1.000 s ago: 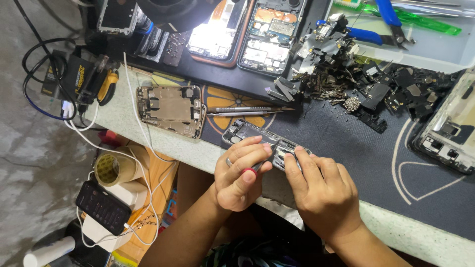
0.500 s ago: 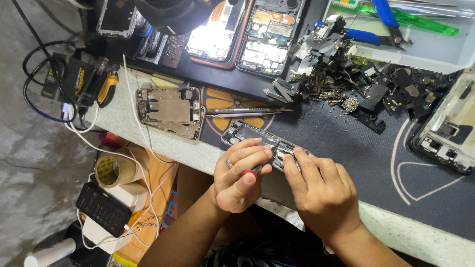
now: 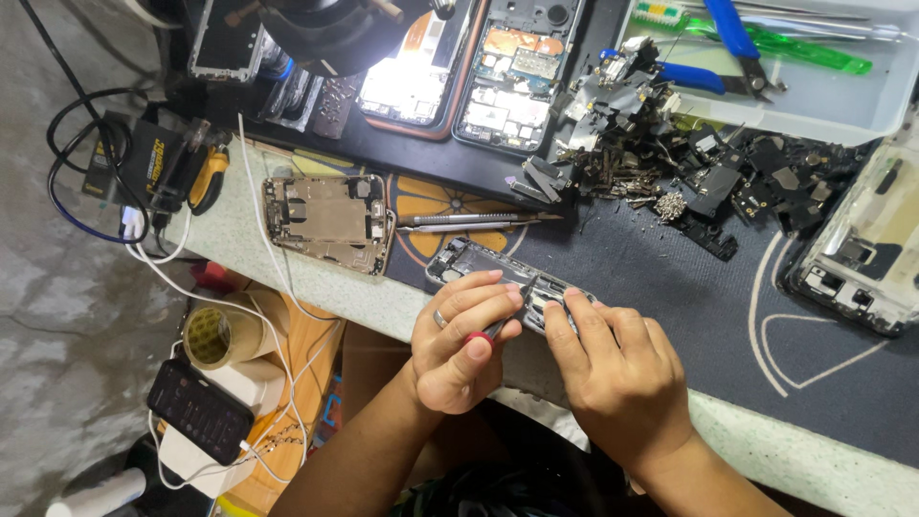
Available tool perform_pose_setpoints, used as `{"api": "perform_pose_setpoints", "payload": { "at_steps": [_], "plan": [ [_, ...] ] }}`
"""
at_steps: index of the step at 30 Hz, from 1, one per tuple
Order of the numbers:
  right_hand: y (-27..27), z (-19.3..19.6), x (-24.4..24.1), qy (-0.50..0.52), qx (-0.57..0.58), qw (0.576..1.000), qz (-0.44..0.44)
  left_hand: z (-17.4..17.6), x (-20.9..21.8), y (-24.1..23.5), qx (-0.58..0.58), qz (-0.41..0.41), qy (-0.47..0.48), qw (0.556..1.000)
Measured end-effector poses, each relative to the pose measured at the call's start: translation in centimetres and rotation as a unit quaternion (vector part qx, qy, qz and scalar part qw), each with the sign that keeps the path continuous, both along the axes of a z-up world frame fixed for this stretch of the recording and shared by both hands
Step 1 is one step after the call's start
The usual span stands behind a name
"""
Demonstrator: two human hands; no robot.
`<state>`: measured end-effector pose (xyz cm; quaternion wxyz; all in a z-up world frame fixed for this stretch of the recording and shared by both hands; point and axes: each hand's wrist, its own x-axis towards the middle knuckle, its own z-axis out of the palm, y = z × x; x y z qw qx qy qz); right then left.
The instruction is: The person uses a precision screwdriver to remove screws from a disassembled smartphone chassis. They then use a metal spudger to pry and lift internal components and shielding. The person continues to manipulate small parts within the phone frame.
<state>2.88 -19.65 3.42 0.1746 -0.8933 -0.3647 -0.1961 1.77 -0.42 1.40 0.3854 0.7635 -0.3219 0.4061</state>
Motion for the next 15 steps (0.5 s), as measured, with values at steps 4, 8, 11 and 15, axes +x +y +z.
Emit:
{"api": "perform_pose_setpoints", "payload": {
  "at_steps": [4,8,11,15],
  "plan": [
    [-0.01,0.01,0.12,-0.003,-0.001,1.0,0.002,0.25,0.01,0.11,0.021,0.003,0.003,1.0],
    [-0.1,-0.06,0.07,-0.004,0.001,1.0,0.002,0.32,-0.14,0.22,0.027,-0.002,0.006,1.0],
    [-0.17,-0.03,0.12,-0.01,-0.004,1.0,0.003,0.45,-0.15,0.09,0.021,0.002,0.013,1.0],
    [-0.25,-0.1,0.1,-0.01,0.008,1.0,0.005,0.42,-0.29,-0.41,0.011,0.017,0.021,1.0]
  ]
}}
